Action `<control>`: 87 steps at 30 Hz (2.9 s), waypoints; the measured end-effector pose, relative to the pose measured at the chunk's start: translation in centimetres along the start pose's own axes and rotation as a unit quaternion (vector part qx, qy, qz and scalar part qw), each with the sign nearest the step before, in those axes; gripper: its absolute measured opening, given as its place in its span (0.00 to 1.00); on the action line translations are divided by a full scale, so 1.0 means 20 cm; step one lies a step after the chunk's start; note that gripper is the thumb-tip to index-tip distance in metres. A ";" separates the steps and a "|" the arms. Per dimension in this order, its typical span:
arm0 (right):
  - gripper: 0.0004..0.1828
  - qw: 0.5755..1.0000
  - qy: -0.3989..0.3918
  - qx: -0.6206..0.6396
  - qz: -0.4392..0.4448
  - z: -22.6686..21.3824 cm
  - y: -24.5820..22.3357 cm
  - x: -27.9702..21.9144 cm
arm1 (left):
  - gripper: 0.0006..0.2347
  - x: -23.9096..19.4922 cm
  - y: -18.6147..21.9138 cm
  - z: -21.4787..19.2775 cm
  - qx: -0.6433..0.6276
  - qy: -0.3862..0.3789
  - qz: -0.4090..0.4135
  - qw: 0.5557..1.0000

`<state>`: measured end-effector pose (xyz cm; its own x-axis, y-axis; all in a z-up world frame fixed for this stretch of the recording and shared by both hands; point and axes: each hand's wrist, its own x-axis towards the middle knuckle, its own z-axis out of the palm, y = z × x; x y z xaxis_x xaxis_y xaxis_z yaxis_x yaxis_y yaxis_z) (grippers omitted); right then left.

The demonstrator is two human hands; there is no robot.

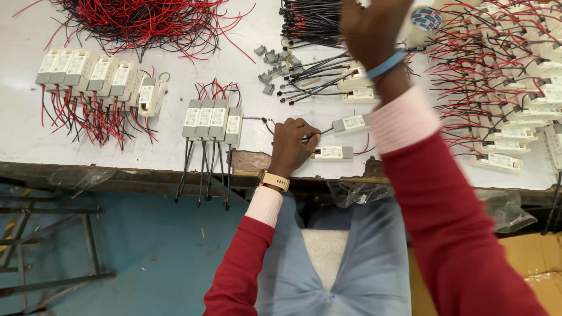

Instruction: The person assembles small electrical components by inserting wires into white plastic housings and securing them with a screwdriver. The person repeatedly picks up components, inserts wires, and tightens screws, then places the finished units on the table.

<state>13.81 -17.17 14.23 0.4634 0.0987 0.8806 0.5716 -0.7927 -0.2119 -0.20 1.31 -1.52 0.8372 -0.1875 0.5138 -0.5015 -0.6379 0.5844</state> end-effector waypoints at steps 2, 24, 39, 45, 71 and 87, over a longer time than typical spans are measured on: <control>0.14 0.984 0.070 -0.001 -0.161 0.12 -0.10 -0.18 | 0.02 0.00 0.00 0.00 0.006 0.012 0.013 1.000; 0.22 0.964 -0.210 0.162 0.004 -0.28 -0.13 -0.89 | 0.17 -0.01 0.00 -0.01 0.003 0.016 0.064 0.998; 0.22 0.981 -0.153 0.122 0.013 -0.33 -0.24 -0.85 | 0.14 -0.01 0.05 -0.06 -0.050 0.038 0.005 0.998; 0.13 0.987 -0.124 0.103 0.003 -0.33 -0.25 -0.86 | 0.13 0.00 0.04 -0.02 0.005 0.052 -0.035 0.998; 0.21 0.935 -0.272 0.220 -0.050 -0.38 -0.24 -0.85 | 0.15 -0.18 -0.11 -0.49 0.373 0.208 -0.218 0.878; 0.22 0.954 -0.256 0.145 -0.058 -0.31 -0.20 -0.88 | 0.10 0.45 -0.52 0.02 0.322 0.099 -0.065 0.939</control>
<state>-0.89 -19.43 2.19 0.6140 0.5151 0.5980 0.7674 -0.5669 -0.2996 12.62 5.99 -3.32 0.7928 0.0243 0.6090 -0.1088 -0.9775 0.1807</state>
